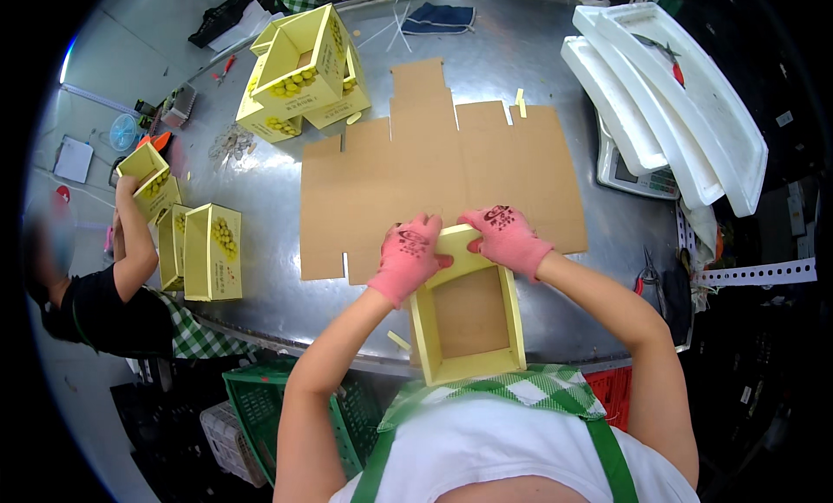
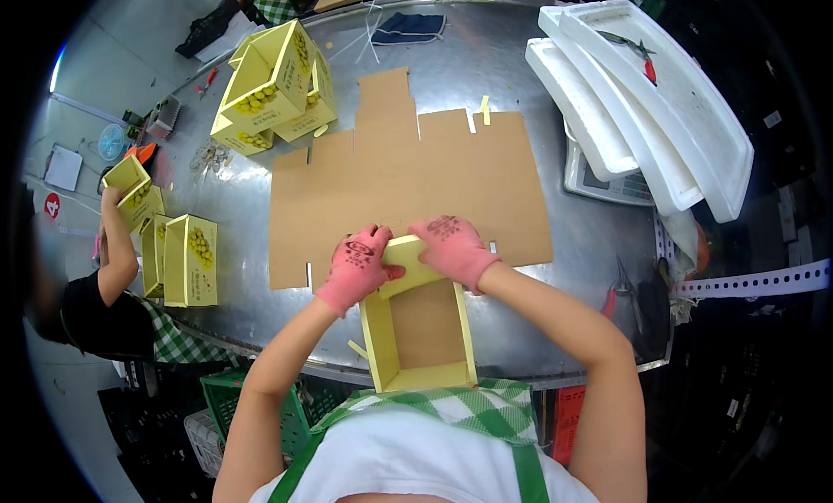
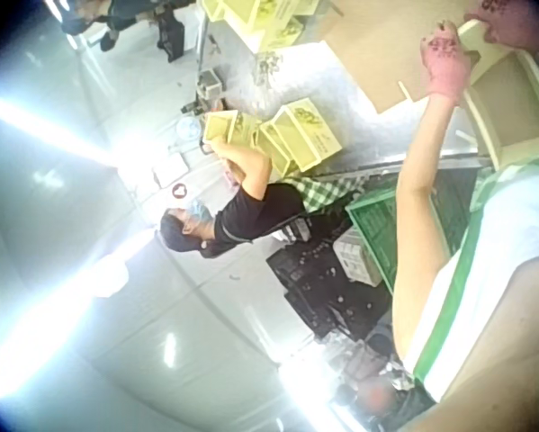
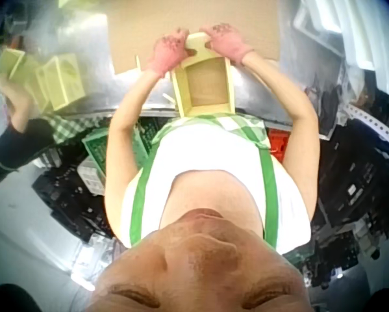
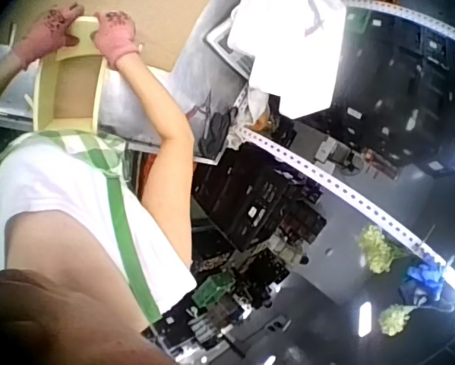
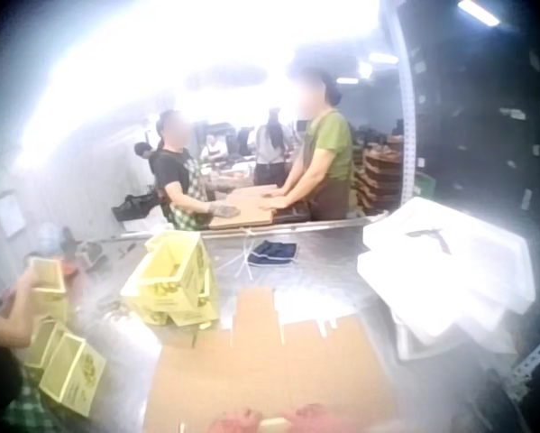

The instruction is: The person folds flat cardboard sheets into rectangular boxes using a metal table as a work surface. They then place the assembled boxes into a black crate and move the crate to a stack of other crates.

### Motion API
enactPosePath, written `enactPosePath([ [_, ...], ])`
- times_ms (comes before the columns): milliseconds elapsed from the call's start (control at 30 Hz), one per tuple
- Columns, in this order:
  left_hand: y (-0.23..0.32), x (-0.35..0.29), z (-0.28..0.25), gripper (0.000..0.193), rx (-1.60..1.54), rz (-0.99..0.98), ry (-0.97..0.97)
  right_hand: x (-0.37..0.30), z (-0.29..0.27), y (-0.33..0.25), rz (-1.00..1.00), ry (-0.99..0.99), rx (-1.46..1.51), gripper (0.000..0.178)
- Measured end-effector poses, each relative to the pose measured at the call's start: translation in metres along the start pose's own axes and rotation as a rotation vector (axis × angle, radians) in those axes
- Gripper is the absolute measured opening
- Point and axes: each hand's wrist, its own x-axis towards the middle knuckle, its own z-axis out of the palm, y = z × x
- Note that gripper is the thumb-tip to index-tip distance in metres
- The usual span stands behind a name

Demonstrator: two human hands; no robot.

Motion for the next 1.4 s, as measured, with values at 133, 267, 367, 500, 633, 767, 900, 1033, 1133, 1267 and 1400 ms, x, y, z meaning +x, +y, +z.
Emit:
enactPosePath([
  [133, 0.009, 0.008, 0.012, 0.045, 0.268, -0.100, 0.037, 0.008, 0.008, -0.010, 0.147, -0.003, -0.174, 0.014],
  [267, 0.018, 0.017, 0.025, 0.055, 0.535, -0.091, 0.189, 0.004, 0.012, -0.009, 0.189, 0.089, -0.131, 0.012],
  [367, 0.045, 0.022, 0.050, 0.067, 0.488, 0.042, 0.424, -0.001, 0.016, -0.003, 0.164, 0.188, 0.038, 0.022],
  [500, 0.044, 0.024, 0.046, 0.084, 0.417, 0.055, 0.359, -0.017, 0.016, 0.038, 0.111, 0.235, 1.140, 0.049],
  [633, 0.032, 0.030, 0.067, 0.088, 0.404, 0.079, 0.498, -0.025, 0.042, 0.056, 0.200, 0.281, 1.255, 0.056],
  [767, 0.029, 0.034, 0.084, 0.076, 0.380, 0.135, 0.751, -0.024, 0.068, 0.040, 0.216, 0.224, 1.124, 0.067],
  [900, 0.027, 0.044, 0.088, 0.052, 0.366, 0.189, 0.942, -0.022, 0.063, 0.034, 0.270, 0.213, 1.222, 0.065],
  [1033, 0.024, 0.042, 0.103, 0.054, 0.354, 0.206, 0.972, -0.028, 0.074, 0.036, 0.234, 0.240, 1.156, 0.058],
  [1133, 0.022, 0.047, 0.113, 0.044, 0.337, 0.235, 0.980, -0.026, 0.098, 0.049, 0.284, 0.323, 1.181, 0.049],
  [1267, 0.023, 0.048, 0.113, 0.030, 0.383, 0.177, 1.078, -0.023, 0.096, 0.028, 0.324, 0.412, 1.303, 0.053],
  [1400, 0.021, 0.048, 0.107, 0.034, 0.388, 0.193, 1.074, -0.019, 0.082, 0.012, 0.357, 0.453, 1.402, 0.049],
])
